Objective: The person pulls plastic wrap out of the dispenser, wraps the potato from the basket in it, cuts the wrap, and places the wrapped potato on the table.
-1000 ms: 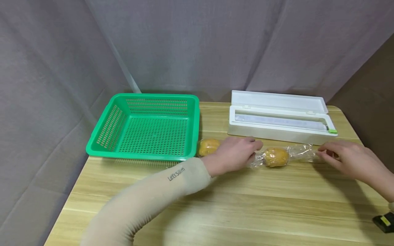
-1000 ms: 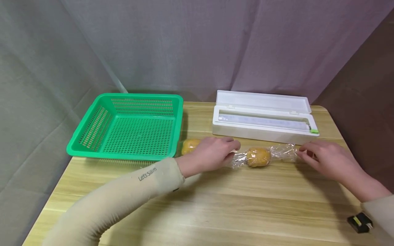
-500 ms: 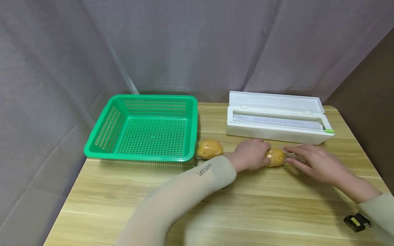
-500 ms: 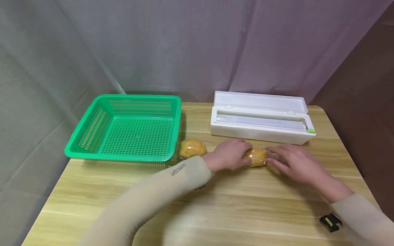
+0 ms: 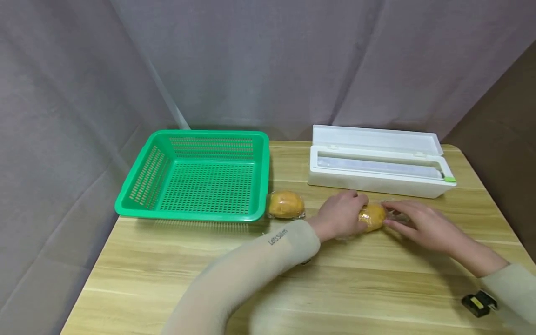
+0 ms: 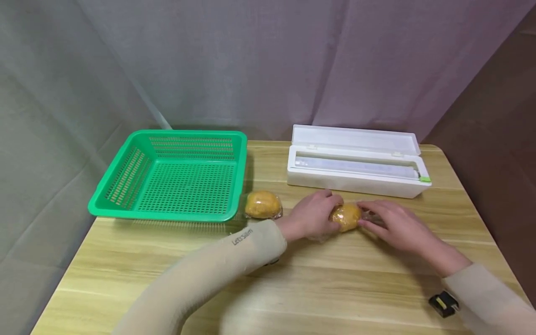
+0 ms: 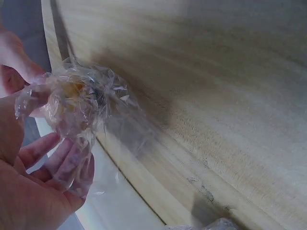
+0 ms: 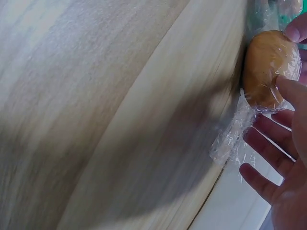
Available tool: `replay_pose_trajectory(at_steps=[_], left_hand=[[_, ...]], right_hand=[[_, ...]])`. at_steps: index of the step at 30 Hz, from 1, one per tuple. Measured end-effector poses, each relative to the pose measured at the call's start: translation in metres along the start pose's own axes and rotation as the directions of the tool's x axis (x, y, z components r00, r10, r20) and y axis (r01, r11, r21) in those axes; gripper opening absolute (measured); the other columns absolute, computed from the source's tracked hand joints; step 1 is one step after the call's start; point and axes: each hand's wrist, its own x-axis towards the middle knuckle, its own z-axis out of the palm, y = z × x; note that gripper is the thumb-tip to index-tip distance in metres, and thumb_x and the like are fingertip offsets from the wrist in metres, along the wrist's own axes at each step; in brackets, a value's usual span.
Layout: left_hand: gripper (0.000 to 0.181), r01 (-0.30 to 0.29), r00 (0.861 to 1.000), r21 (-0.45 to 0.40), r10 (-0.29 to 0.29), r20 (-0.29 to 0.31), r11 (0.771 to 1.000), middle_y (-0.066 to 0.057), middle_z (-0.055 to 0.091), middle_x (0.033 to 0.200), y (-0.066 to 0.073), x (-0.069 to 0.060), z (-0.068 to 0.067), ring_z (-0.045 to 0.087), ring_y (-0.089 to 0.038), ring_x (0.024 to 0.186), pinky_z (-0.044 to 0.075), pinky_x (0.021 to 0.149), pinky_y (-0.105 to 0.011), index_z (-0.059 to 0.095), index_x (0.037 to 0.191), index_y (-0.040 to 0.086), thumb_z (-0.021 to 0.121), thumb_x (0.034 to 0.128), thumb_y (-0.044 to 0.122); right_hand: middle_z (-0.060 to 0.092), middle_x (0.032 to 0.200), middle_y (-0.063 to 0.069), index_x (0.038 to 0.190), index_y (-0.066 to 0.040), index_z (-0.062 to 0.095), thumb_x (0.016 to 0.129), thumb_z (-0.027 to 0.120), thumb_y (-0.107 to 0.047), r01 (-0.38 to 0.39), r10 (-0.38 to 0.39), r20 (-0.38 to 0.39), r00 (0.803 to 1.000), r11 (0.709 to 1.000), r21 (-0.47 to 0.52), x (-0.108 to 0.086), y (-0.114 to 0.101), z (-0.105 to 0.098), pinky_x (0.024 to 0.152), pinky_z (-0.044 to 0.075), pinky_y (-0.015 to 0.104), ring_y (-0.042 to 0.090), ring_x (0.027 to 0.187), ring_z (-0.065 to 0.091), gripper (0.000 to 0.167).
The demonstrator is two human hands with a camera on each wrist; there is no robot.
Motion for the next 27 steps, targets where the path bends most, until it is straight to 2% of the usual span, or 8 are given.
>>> replay_pose_trajectory(at_steps=[5, 9, 12, 18, 27], left_hand=[[0.06, 0.024, 1.0, -0.05, -0.023, 0.021, 0.998, 0.006, 0.062, 0.132, -0.001, -0.008, -0.004, 0.059, -0.006, 0.11, 0.052, 0.087, -0.022, 0.063, 0.144, 0.024, 0.07, 0.0972, 0.062], [0.054, 0.043, 0.998, -0.104, -0.039, 0.038, 0.994, 0.006, 0.062, 0.138, -0.006, -0.015, -0.006, 0.06, -0.008, 0.119, 0.052, 0.097, -0.025, 0.064, 0.144, 0.025, 0.062, 0.103, 0.059], [0.047, 0.041, 0.999, -0.125, -0.038, 0.025, 0.991, 0.006, 0.062, 0.141, -0.011, -0.019, -0.007, 0.06, -0.01, 0.124, 0.051, 0.103, -0.027, 0.066, 0.142, 0.025, 0.062, 0.1056, 0.053], [0.037, 0.006, 0.999, -0.148, -0.012, -0.038, 0.989, 0.005, 0.065, 0.124, -0.017, -0.027, -0.002, 0.061, -0.006, 0.102, 0.052, 0.088, -0.019, 0.071, 0.13, 0.02, 0.069, 0.1035, 0.046], [0.033, 0.016, 0.994, -0.203, -0.037, -0.1, 0.979, 0.007, 0.063, 0.103, -0.021, -0.041, 0.01, 0.056, -0.003, 0.083, 0.046, 0.07, -0.015, 0.067, 0.116, 0.018, 0.075, 0.0995, 0.045]], right_hand=[[0.077, 0.119, 0.01, 0.136, -0.006, 0.071, 0.086, 0.09, -0.016, 0.019, -0.019, -0.016, 1.0, 1.0, 0.016, 0.003, -0.003, 0.002, 0.087, 0.057, 0.056, 0.03, 0.105, 0.074, 0.054], [0.074, 0.129, 0.014, 0.138, -0.01, 0.07, 0.087, 0.089, -0.017, 0.024, -0.023, -0.019, 1.0, 0.999, 0.046, 0.006, -0.006, 0.004, 0.095, 0.053, 0.063, 0.04, 0.118, 0.069, 0.055], [0.074, 0.13, 0.015, 0.14, -0.009, 0.069, 0.087, 0.089, -0.016, 0.038, -0.037, -0.024, 0.999, 0.997, 0.07, 0.008, -0.01, 0.006, 0.096, 0.051, 0.067, 0.044, 0.119, 0.067, 0.057], [0.072, 0.134, 0.014, 0.143, -0.009, 0.067, 0.087, 0.086, -0.013, 0.065, -0.063, -0.019, 0.998, 0.994, 0.091, 0.01, -0.017, 0.012, 0.097, 0.05, 0.069, 0.043, 0.123, 0.063, 0.06], [0.067, 0.142, 0.017, 0.152, -0.013, 0.06, 0.09, 0.081, -0.01, 0.082, -0.083, 0.007, 0.997, 0.99, 0.119, 0.014, -0.028, 0.019, 0.099, 0.048, 0.072, 0.044, 0.129, 0.059, 0.065]])
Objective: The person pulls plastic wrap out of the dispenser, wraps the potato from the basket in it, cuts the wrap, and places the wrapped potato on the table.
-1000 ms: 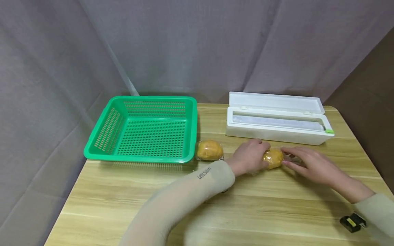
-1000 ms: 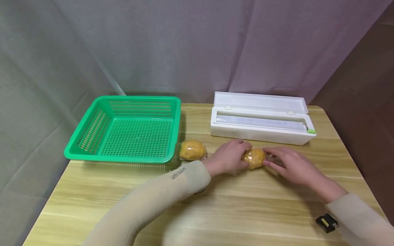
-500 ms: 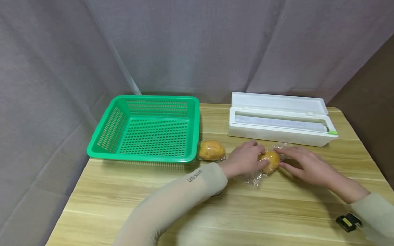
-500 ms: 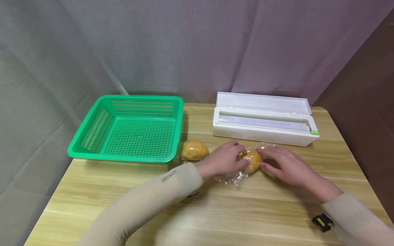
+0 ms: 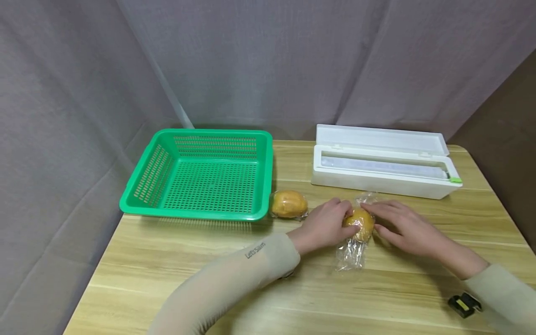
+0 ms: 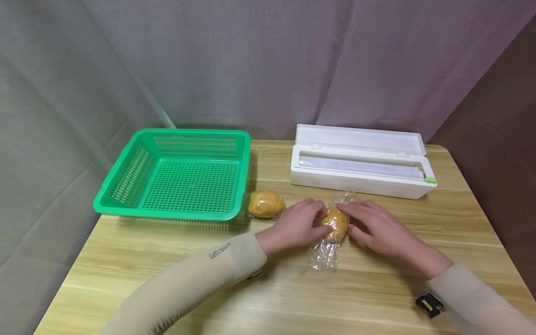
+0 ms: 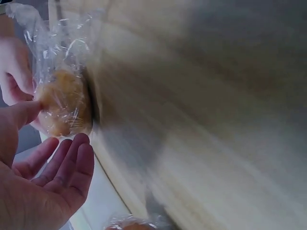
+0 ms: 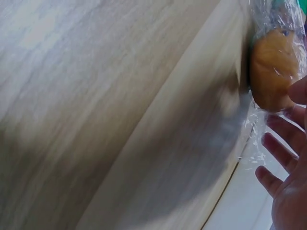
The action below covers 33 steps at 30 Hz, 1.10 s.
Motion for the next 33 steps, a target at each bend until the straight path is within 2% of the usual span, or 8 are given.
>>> replay_pose_trajectory(at_steps=[6, 10, 13, 15, 21, 25, 28, 33], left_hand=[[0.035, 0.039, 0.999, -0.042, -0.04, -0.027, 0.998, 0.008, 0.061, 0.101, 0.001, -0.007, 0.005, 0.055, -0.003, 0.079, 0.045, 0.067, -0.016, 0.065, 0.115, 0.018, 0.074, 0.0995, 0.049], [0.035, 0.02, 0.999, -0.047, -0.022, -0.042, 0.999, 0.006, 0.062, 0.108, 0.0, -0.013, 0.006, 0.058, -0.005, 0.082, 0.048, 0.069, -0.018, 0.064, 0.119, 0.019, 0.07, 0.1022, 0.049], [0.035, -0.056, 0.997, 0.005, 0.057, -0.058, 0.998, 0.003, 0.065, 0.119, -0.003, -0.017, 0.004, 0.064, -0.007, 0.093, 0.053, 0.078, -0.019, 0.067, 0.129, 0.019, 0.067, 0.105, 0.045], [0.037, -0.129, 0.989, 0.067, 0.133, -0.064, 0.989, 0.001, 0.066, 0.128, -0.004, -0.019, 0.003, 0.066, -0.009, 0.105, 0.055, 0.087, -0.02, 0.067, 0.136, 0.02, 0.065, 0.1066, 0.042], [0.037, -0.317, 0.942, 0.245, 0.334, -0.031, 0.916, 0.0, 0.065, 0.138, -0.005, -0.025, 0.003, 0.065, -0.012, 0.122, 0.051, 0.102, -0.021, 0.067, 0.145, 0.022, 0.061, 0.1099, 0.034], [0.034, -0.353, 0.928, 0.287, 0.373, -0.018, 0.891, -0.001, 0.066, 0.136, -0.004, -0.028, 0.006, 0.065, -0.013, 0.122, 0.052, 0.101, -0.02, 0.068, 0.143, 0.023, 0.059, 0.1108, 0.033], [0.034, -0.352, 0.928, 0.287, 0.372, -0.015, 0.891, -0.001, 0.066, 0.135, -0.005, -0.029, 0.007, 0.064, -0.013, 0.122, 0.053, 0.099, -0.02, 0.068, 0.142, 0.023, 0.059, 0.1108, 0.032], [0.036, -0.339, 0.936, 0.269, 0.352, 0.0, 0.901, -0.002, 0.065, 0.135, -0.007, -0.031, 0.007, 0.063, -0.014, 0.121, 0.054, 0.096, -0.021, 0.066, 0.144, 0.023, 0.061, 0.1099, 0.033]], right_hand=[[0.064, 0.146, 0.017, 0.157, -0.016, 0.056, 0.092, 0.079, -0.009, 0.019, -0.019, 0.002, 1.0, 1.0, 0.009, 0.002, -0.003, 0.002, 0.102, 0.046, 0.07, 0.041, 0.133, 0.056, 0.069], [0.063, 0.148, 0.019, 0.157, -0.015, 0.055, 0.092, 0.079, -0.01, 0.036, -0.036, -0.002, 0.999, 0.999, 0.003, 0.002, -0.004, 0.003, 0.125, 0.032, 0.055, 0.046, 0.135, 0.054, 0.07], [0.061, 0.15, 0.02, 0.158, -0.014, 0.053, 0.092, 0.079, -0.01, 0.043, -0.043, -0.002, 0.999, 0.999, -0.002, 0.001, -0.004, 0.003, 0.131, 0.012, 0.033, 0.05, 0.136, 0.053, 0.071], [0.06, 0.151, 0.021, 0.159, -0.014, 0.053, 0.092, 0.079, -0.01, 0.045, -0.045, -0.004, 0.999, 0.999, -0.008, 0.001, -0.004, 0.003, 0.13, 0.007, 0.028, 0.051, 0.136, 0.053, 0.072], [0.057, 0.153, 0.022, 0.158, -0.015, 0.053, 0.092, 0.078, -0.008, 0.008, -0.007, -0.039, 0.999, 1.0, 0.019, 0.0, -0.009, -0.003, 0.13, 0.022, 0.039, 0.05, 0.137, 0.052, 0.071], [0.062, 0.148, 0.018, 0.154, -0.015, 0.057, 0.094, 0.078, -0.008, -0.048, 0.051, -0.079, 0.996, 0.998, 0.042, -0.002, -0.009, -0.01, 0.123, 0.032, 0.031, 0.044, 0.134, 0.056, 0.063], [0.072, 0.128, 0.009, 0.14, -0.011, 0.067, 0.096, 0.078, -0.008, -0.094, 0.098, -0.089, 0.991, 0.994, 0.047, -0.005, -0.005, -0.014, 0.107, 0.046, 0.022, 0.026, 0.114, 0.067, 0.046], [0.074, 0.099, -0.007, 0.123, -0.009, 0.074, 0.105, 0.069, -0.015, -0.214, 0.214, 0.018, 0.977, 0.97, 0.116, -0.009, 0.005, -0.017, 0.071, 0.057, 0.029, 0.001, 0.084, 0.064, 0.02]])
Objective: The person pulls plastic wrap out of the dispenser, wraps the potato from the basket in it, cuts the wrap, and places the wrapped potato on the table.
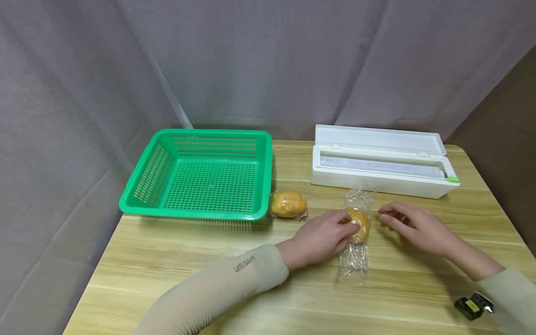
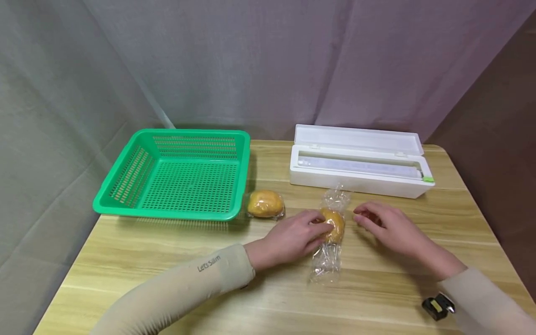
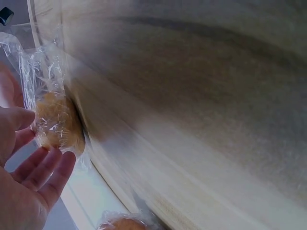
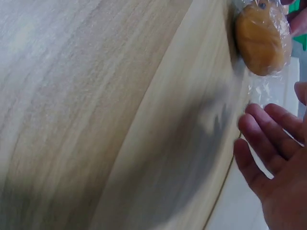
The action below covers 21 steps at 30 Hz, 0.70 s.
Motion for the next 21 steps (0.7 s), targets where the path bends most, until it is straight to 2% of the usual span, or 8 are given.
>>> replay_pose_trajectory(at_steps=[3, 6, 10, 12, 14, 16, 19, 21], left_hand=[[0.039, 0.009, 1.0, -0.012, -0.009, 0.003, 1.0, -0.002, 0.064, 0.135, -0.001, 0.0, 0.0, 0.063, -0.014, 0.121, 0.054, 0.096, -0.021, 0.064, 0.147, 0.022, 0.062, 0.1094, 0.033], [0.042, 0.006, 1.0, -0.011, -0.007, -0.01, 1.0, -0.001, 0.065, 0.134, -0.002, 0.0, 0.002, 0.064, -0.013, 0.119, 0.054, 0.096, -0.022, 0.061, 0.15, 0.022, 0.063, 0.109, 0.033], [0.044, 0.0, 1.0, 0.001, 0.0, -0.014, 1.0, -0.002, 0.064, 0.135, -0.002, -0.001, 0.003, 0.063, -0.013, 0.119, 0.054, 0.096, -0.021, 0.061, 0.151, 0.022, 0.063, 0.1091, 0.034], [0.043, -0.002, 1.0, -0.004, 0.002, -0.006, 1.0, -0.002, 0.064, 0.137, -0.002, -0.001, 0.003, 0.063, -0.014, 0.121, 0.053, 0.097, -0.02, 0.062, 0.151, 0.022, 0.062, 0.1094, 0.034], [0.043, -0.003, 1.0, -0.011, 0.003, 0.001, 1.0, -0.002, 0.063, 0.138, -0.002, -0.002, 0.003, 0.063, -0.014, 0.121, 0.053, 0.096, -0.02, 0.062, 0.151, 0.022, 0.061, 0.1094, 0.034], [0.044, -0.003, 1.0, -0.018, 0.003, 0.007, 1.0, -0.003, 0.062, 0.138, -0.002, -0.002, 0.002, 0.062, -0.014, 0.122, 0.053, 0.096, -0.02, 0.061, 0.152, 0.022, 0.061, 0.1097, 0.034], [0.044, -0.002, 1.0, -0.022, 0.003, 0.015, 1.0, -0.003, 0.061, 0.139, -0.002, -0.001, 0.002, 0.062, -0.014, 0.122, 0.054, 0.094, -0.02, 0.06, 0.153, 0.023, 0.06, 0.1099, 0.034], [0.044, -0.002, 1.0, -0.025, 0.003, 0.018, 1.0, -0.003, 0.061, 0.139, -0.002, -0.001, 0.001, 0.062, -0.013, 0.121, 0.054, 0.092, -0.02, 0.06, 0.153, 0.023, 0.06, 0.1099, 0.034]], right_hand=[[0.077, 0.1, -0.004, 0.13, -0.004, 0.073, 0.111, 0.06, -0.02, -0.08, 0.071, 0.096, 0.993, 0.993, 0.089, 0.003, 0.005, 0.001, 0.068, 0.056, 0.03, 0.003, 0.083, 0.067, 0.028], [0.079, 0.109, 0.006, 0.138, 0.002, 0.067, 0.115, 0.05, -0.026, -0.175, 0.141, 0.176, 0.974, 0.965, 0.196, 0.007, 0.007, 0.004, 0.067, 0.056, 0.03, 0.008, 0.087, 0.07, 0.04], [0.072, 0.128, 0.026, 0.147, 0.015, 0.051, 0.118, 0.039, -0.029, -0.279, 0.19, 0.247, 0.95, 0.872, 0.402, 0.016, 0.01, 0.009, 0.078, 0.062, 0.029, 0.007, 0.098, 0.073, 0.054], [0.067, 0.135, 0.031, 0.15, 0.021, 0.041, 0.119, 0.035, -0.03, -0.299, 0.181, 0.265, 0.947, 0.796, 0.527, 0.019, 0.012, 0.011, 0.086, 0.062, 0.029, 0.005, 0.105, 0.072, 0.06], [0.068, 0.136, 0.026, 0.151, 0.026, 0.031, 0.12, 0.032, -0.028, -0.285, 0.144, 0.262, 0.954, 0.701, 0.653, 0.021, 0.015, 0.014, 0.092, 0.061, 0.029, 0.004, 0.111, 0.071, 0.062], [0.071, 0.136, 0.015, 0.151, 0.028, 0.024, 0.12, 0.03, -0.027, -0.274, 0.114, 0.257, 0.96, 0.592, 0.758, 0.022, 0.016, 0.016, 0.095, 0.06, 0.03, 0.004, 0.116, 0.07, 0.063], [0.073, 0.132, -0.002, 0.152, 0.02, 0.03, 0.12, 0.03, -0.026, -0.28, 0.096, 0.265, 0.959, 0.433, 0.857, 0.023, 0.017, 0.019, 0.099, 0.058, 0.03, 0.007, 0.119, 0.07, 0.057], [0.072, 0.131, -0.004, 0.15, 0.008, 0.04, 0.119, 0.032, -0.027, -0.302, 0.114, 0.279, 0.953, 0.341, 0.891, 0.024, 0.017, 0.02, 0.1, 0.057, 0.029, 0.008, 0.119, 0.069, 0.047]])
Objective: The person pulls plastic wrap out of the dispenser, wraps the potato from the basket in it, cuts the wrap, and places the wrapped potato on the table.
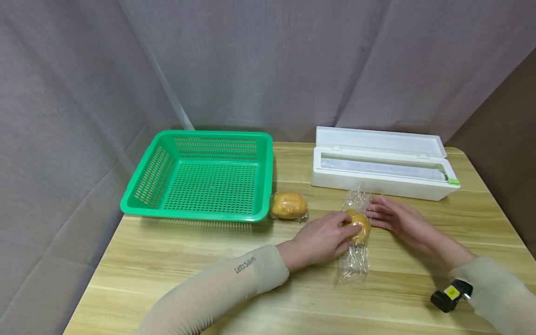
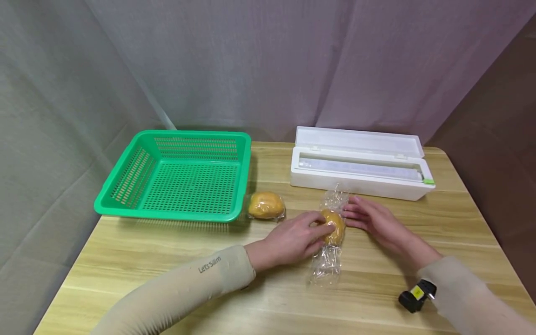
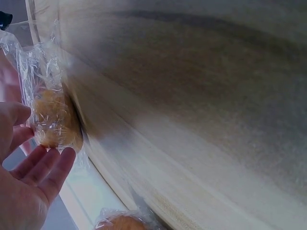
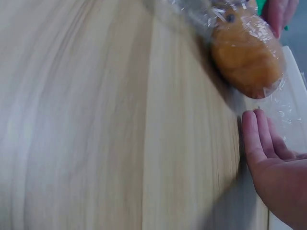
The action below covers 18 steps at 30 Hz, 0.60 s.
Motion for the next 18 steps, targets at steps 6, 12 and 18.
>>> replay_pose_trajectory(at_steps=[6, 12, 18], left_hand=[[0.044, -0.006, 1.0, -0.003, 0.006, 0.001, 1.0, -0.003, 0.061, 0.139, 0.001, 0.0, 0.0, 0.062, -0.013, 0.119, 0.054, 0.091, -0.019, 0.062, 0.152, 0.023, 0.062, 0.1093, 0.034], [0.044, -0.009, 1.0, -0.005, 0.009, 0.011, 1.0, -0.003, 0.06, 0.139, 0.001, 0.0, -0.001, 0.061, -0.013, 0.12, 0.054, 0.091, -0.019, 0.062, 0.151, 0.023, 0.063, 0.1085, 0.033], [0.045, -0.011, 1.0, 0.003, 0.011, 0.017, 1.0, -0.003, 0.06, 0.14, 0.0, 0.0, -0.001, 0.062, -0.013, 0.121, 0.054, 0.093, -0.019, 0.061, 0.152, 0.023, 0.062, 0.1085, 0.032]], right_hand=[[0.069, 0.125, -0.003, 0.134, -0.013, 0.057, 0.119, 0.035, -0.031, -0.033, 0.042, -0.069, 0.997, 0.99, 0.134, 0.004, 0.0, 0.002, 0.098, 0.057, 0.027, 0.009, 0.115, 0.067, 0.032], [0.066, 0.134, -0.006, 0.143, -0.021, 0.054, 0.119, 0.036, -0.03, 0.004, -0.005, -0.061, 0.998, 1.0, -0.014, 0.008, -0.001, 0.007, 0.099, 0.055, 0.023, 0.008, 0.121, 0.063, 0.032], [0.06, 0.141, -0.007, 0.151, -0.018, 0.042, 0.119, 0.036, -0.026, 0.045, -0.045, -0.041, 0.998, 0.999, -0.017, 0.012, -0.005, 0.012, 0.102, 0.053, 0.023, 0.006, 0.125, 0.062, 0.034]])
